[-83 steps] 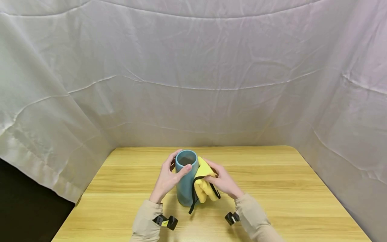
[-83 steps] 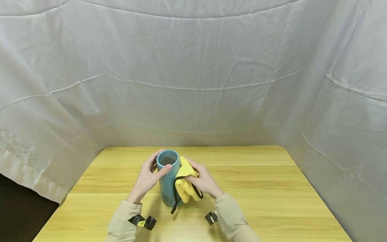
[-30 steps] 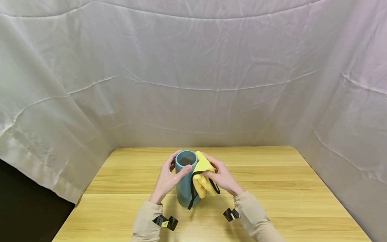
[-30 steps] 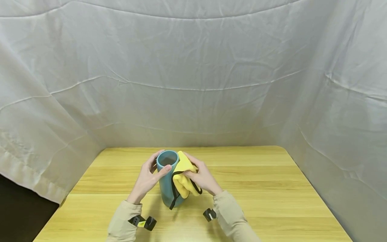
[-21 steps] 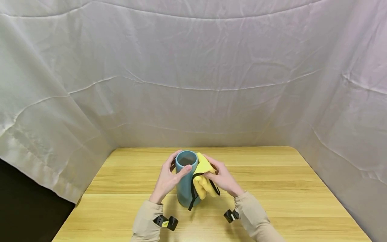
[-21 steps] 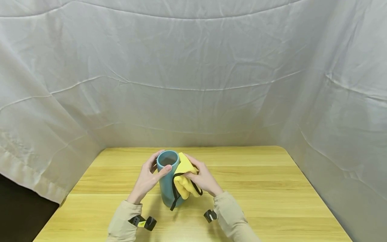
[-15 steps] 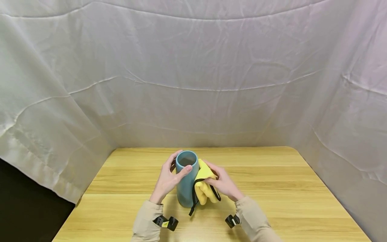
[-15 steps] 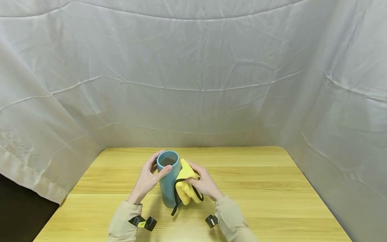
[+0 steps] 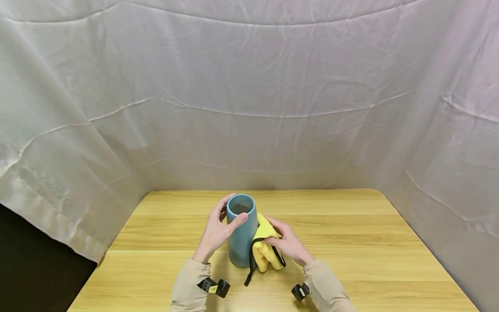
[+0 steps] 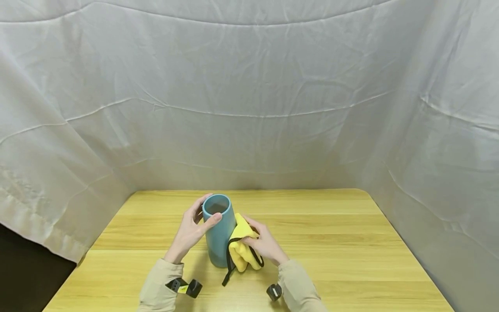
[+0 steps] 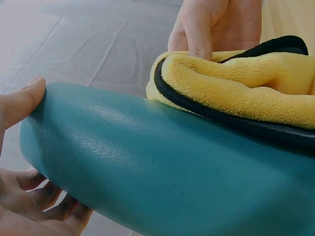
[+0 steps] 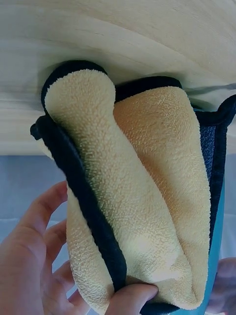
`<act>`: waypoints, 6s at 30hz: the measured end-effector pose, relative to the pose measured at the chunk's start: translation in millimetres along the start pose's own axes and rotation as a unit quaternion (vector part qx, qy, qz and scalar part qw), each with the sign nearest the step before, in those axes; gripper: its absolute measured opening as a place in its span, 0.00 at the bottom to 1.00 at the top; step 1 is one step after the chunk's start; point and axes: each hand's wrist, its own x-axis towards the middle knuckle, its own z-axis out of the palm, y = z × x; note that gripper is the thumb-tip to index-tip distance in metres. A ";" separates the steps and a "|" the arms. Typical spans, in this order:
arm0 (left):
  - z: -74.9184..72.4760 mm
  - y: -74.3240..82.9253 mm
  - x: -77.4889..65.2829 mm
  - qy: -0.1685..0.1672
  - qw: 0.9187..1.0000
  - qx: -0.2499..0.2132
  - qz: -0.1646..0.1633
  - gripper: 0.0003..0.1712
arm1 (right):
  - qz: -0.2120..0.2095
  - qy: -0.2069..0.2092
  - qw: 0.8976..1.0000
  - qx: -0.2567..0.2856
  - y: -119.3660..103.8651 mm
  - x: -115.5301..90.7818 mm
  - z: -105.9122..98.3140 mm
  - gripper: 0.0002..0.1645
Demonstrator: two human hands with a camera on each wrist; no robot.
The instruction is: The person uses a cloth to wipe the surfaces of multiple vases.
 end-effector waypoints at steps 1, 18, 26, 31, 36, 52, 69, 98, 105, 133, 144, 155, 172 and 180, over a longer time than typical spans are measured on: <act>0.0 0.0 0.0 0.000 1.000 0.000 0.000 0.37 | 0.000 0.000 1.000 0.001 0.2 0.0 -0.3 0.39; -0.3 -1.0 1.0 0.001 1.000 0.001 -0.001 0.37 | -0.007 0.001 1.000 0.019 -19.0 4.1 -2.6 0.38; -0.1 -1.2 1.5 0.000 1.000 0.001 -0.001 0.37 | -0.023 0.012 1.000 0.015 -47.1 12.9 -8.8 0.39; -0.2 -1.2 2.0 -0.002 1.000 0.005 0.002 0.37 | -0.033 0.012 0.999 0.019 -58.7 16.4 -11.0 0.40; -0.4 -1.1 2.1 -0.002 1.000 0.005 0.000 0.37 | -0.039 0.010 0.999 0.016 -60.5 17.0 -11.6 0.40; -0.3 0.0 1.6 -0.003 1.000 0.003 -0.002 0.38 | -0.037 0.007 0.999 0.007 -44.6 15.4 -11.8 0.39; -0.9 -0.6 1.5 -0.003 1.000 0.001 -0.003 0.39 | 0.005 -0.025 1.000 0.011 -3.6 7.8 -6.8 0.40; -1.0 -1.1 1.0 0.000 1.000 0.001 -0.004 0.38 | -0.058 0.000 0.998 0.007 -58.3 23.0 -15.3 0.39; -0.6 -0.9 0.5 0.001 1.000 0.001 0.002 0.37 | -0.052 0.001 0.999 0.000 -64.4 24.3 -16.5 0.40; 0.1 -0.8 0.3 -0.003 1.000 -0.002 0.002 0.39 | -0.003 -0.021 1.000 0.005 -8.5 6.8 -7.4 0.38; 0.2 -1.0 0.9 -0.003 1.000 -0.004 -0.001 0.37 | 0.017 -0.027 0.999 0.021 -1.4 4.1 -5.5 0.39; 0.2 -0.3 0.4 -0.004 1.000 -0.005 -0.001 0.37 | 0.013 -0.025 0.999 0.019 -4.2 3.5 -6.0 0.39; -0.2 0.2 0.5 -0.005 1.000 -0.001 0.005 0.38 | -0.049 -0.005 0.999 -0.002 -60.5 21.0 -18.7 0.39; -0.5 -0.1 0.8 -0.005 1.000 -0.003 0.008 0.37 | -0.048 -0.006 0.999 -0.004 -64.6 21.8 -19.4 0.39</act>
